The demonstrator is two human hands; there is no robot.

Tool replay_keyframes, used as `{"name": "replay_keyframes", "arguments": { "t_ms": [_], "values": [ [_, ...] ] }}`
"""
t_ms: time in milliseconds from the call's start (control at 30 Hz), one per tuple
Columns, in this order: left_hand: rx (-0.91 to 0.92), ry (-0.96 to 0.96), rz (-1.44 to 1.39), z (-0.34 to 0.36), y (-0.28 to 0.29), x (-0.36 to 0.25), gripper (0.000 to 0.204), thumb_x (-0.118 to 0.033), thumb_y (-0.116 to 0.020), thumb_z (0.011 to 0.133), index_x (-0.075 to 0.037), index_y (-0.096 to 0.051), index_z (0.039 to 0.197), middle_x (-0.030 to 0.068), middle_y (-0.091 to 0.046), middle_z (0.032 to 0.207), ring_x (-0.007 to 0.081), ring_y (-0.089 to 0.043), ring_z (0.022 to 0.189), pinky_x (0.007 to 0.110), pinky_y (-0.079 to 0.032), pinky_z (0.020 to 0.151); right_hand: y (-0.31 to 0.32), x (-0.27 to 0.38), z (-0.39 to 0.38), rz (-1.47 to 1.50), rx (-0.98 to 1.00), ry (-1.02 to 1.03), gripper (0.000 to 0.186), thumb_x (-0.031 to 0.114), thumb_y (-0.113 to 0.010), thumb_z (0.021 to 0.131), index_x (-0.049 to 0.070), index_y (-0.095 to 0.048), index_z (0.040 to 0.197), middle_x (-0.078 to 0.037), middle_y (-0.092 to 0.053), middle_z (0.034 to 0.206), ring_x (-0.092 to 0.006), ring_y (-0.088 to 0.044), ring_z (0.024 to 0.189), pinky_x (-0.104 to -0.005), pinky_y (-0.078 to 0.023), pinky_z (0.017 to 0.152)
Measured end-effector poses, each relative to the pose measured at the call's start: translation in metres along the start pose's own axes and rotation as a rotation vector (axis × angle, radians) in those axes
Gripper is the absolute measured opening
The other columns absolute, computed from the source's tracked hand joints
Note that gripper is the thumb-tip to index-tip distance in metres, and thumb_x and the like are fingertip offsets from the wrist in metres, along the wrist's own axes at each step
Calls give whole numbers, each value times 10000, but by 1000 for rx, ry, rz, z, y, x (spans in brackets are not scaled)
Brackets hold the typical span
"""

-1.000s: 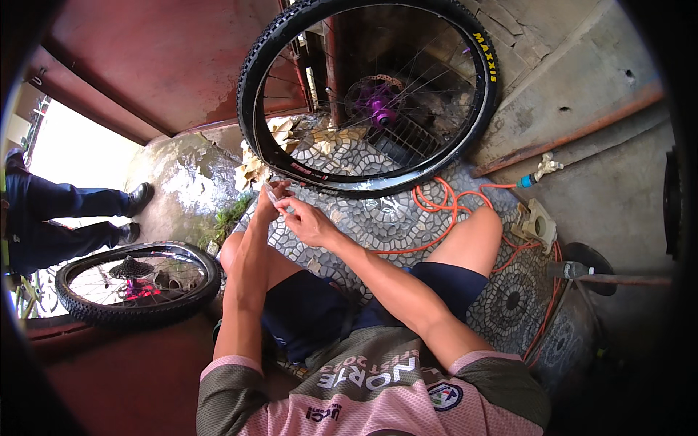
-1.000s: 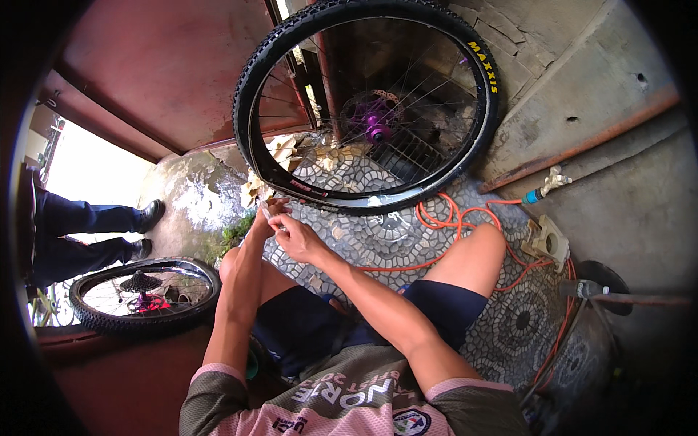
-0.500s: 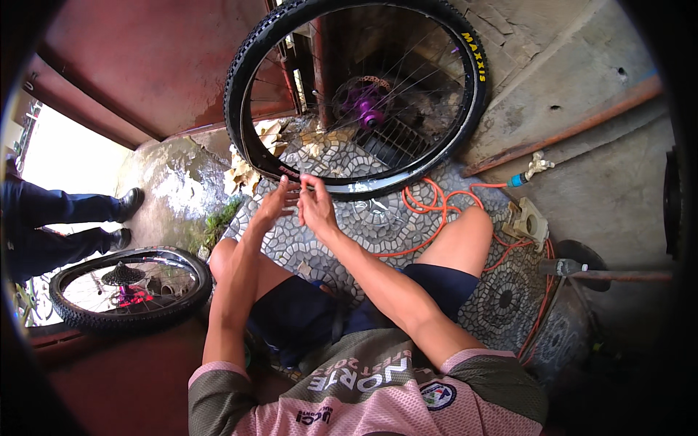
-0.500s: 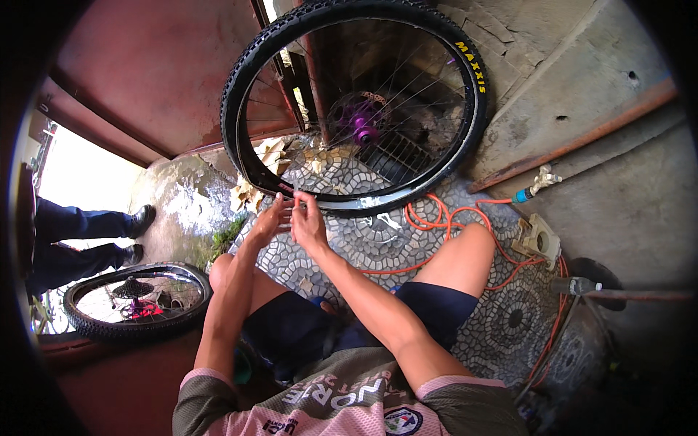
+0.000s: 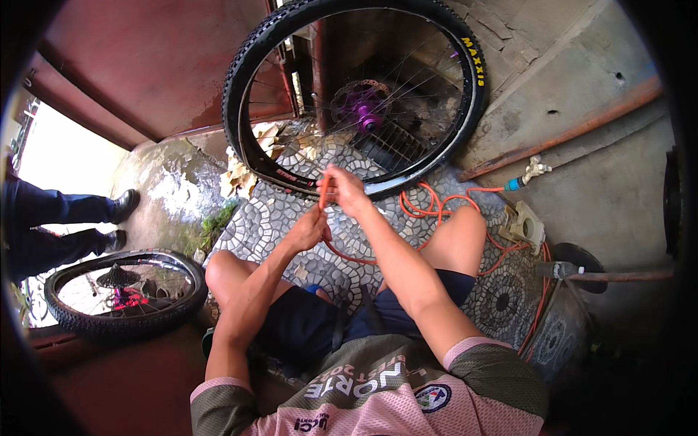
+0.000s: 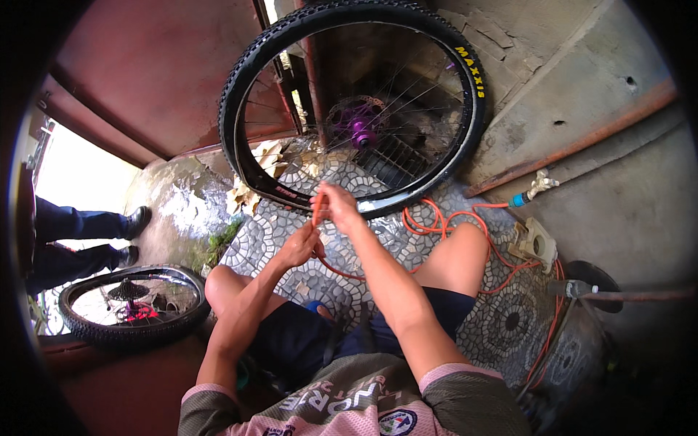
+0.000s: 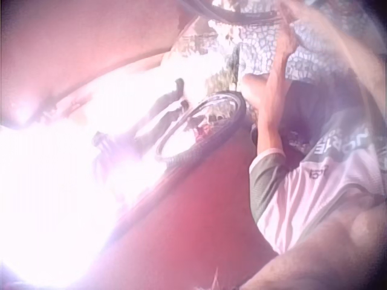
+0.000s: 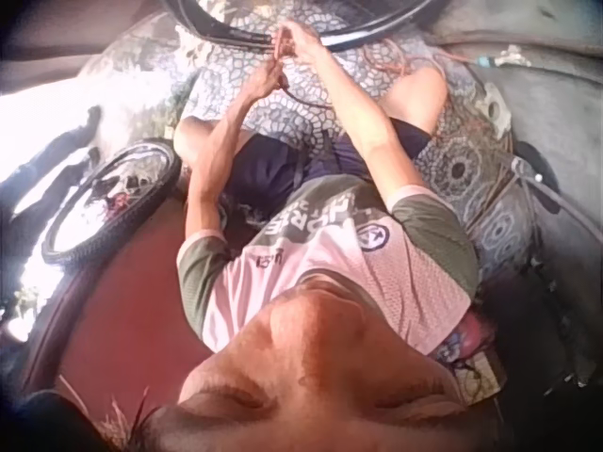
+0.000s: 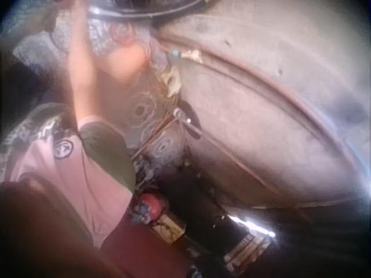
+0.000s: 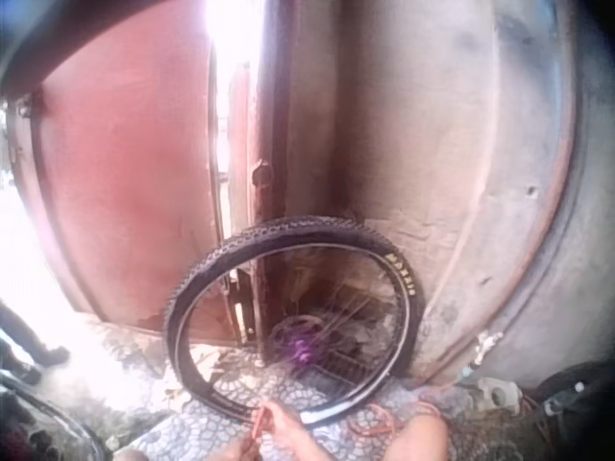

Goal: The person sits on the floor and uses a red air hose to inflate a bicycle tire mounted on a wheel. They repeatedly attach and detach the hose from the valve, checking the tire pressure and adjusting the fit of the tire on the rim.

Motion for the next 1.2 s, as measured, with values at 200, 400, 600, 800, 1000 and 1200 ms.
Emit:
{"name": "replay_keyframes", "arguments": {
  "t_ms": [200, 400, 600, 800, 1000, 1200],
  "values": [
    [159, -99, 362, -26, -25, -11, 379, -303, -371, 1119, -20, -540, 1307, 102, -643, 753, 242, -682, 705, 413, -545, 687, 64, -11, 12, -192, -45, -160, 596, 641, -551, 1003, 96, -608, 769, -139, -742, 891, -223, -729, 862, -364, -601, 721],
    [259, -34, 387, -32, -40, -11, 555, -503, -380, 1113, -6, -598, 999, 126, -670, 678, 289, -700, 679, 433, -539, 673, 74, -31, 18, -1135, -120, -54, 516, 450, -489, 1070, 2, -736, 1000, -181, -750, 851, -263, -750, 813, -398, -597, 713],
    [255, 97, 263, -14, -41, 6, 549, -474, -407, 1112, 14, -651, 1060, 117, -717, 716, 229, -715, 656, 388, -575, 642, 108, -28, 10, -882, -169, -153, 649, 694, -498, 981, 112, -785, 988, -113, -735, 767, -206, -712, 741, -377, -541, 678],
    [-53, 393, -121, 3, 0, 44, 529, -376, -428, 1105, 120, -606, 1145, 222, -715, 784, 325, -762, 686, 392, -657, 571, 17, -55, -36, -499, 163, -3, 520, 530, -657, 978, 62, -683, 1203, -79, -735, 976, -162, -666, 786, -301, -507, 644],
    [147, 32, 216, 15, -22, 29, 545, -356, -688, 998, 16, -555, 1373, 158, -728, 1111, 230, -743, 860, 359, -644, 685, 48, -49, -19, -599, -120, 127, 201, 158, -602, 931, 0, -589, 1054, -125, -730, 840, -211, -707, 697, -370, -572, 628],
    [95, 89, 81, 1, 16, 1, 599, -383, -699, 989, -8, -559, 1436, 161, -717, 1180, 219, -724, 870, 334, -605, 657, 184, 44, -21, -442, -438, 53, 191, 190, -528, 1040, 91, -605, 1184, -96, -657, 783, -190, -637, 555, -393, -572, 465]
  ]
}}
Point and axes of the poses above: each hand's wrist, its own z-axis towards the middle knuckle, its own y-axis out of the back of the hand, x = y × z, the point moved 6 cm from there along z, towards the middle knuckle
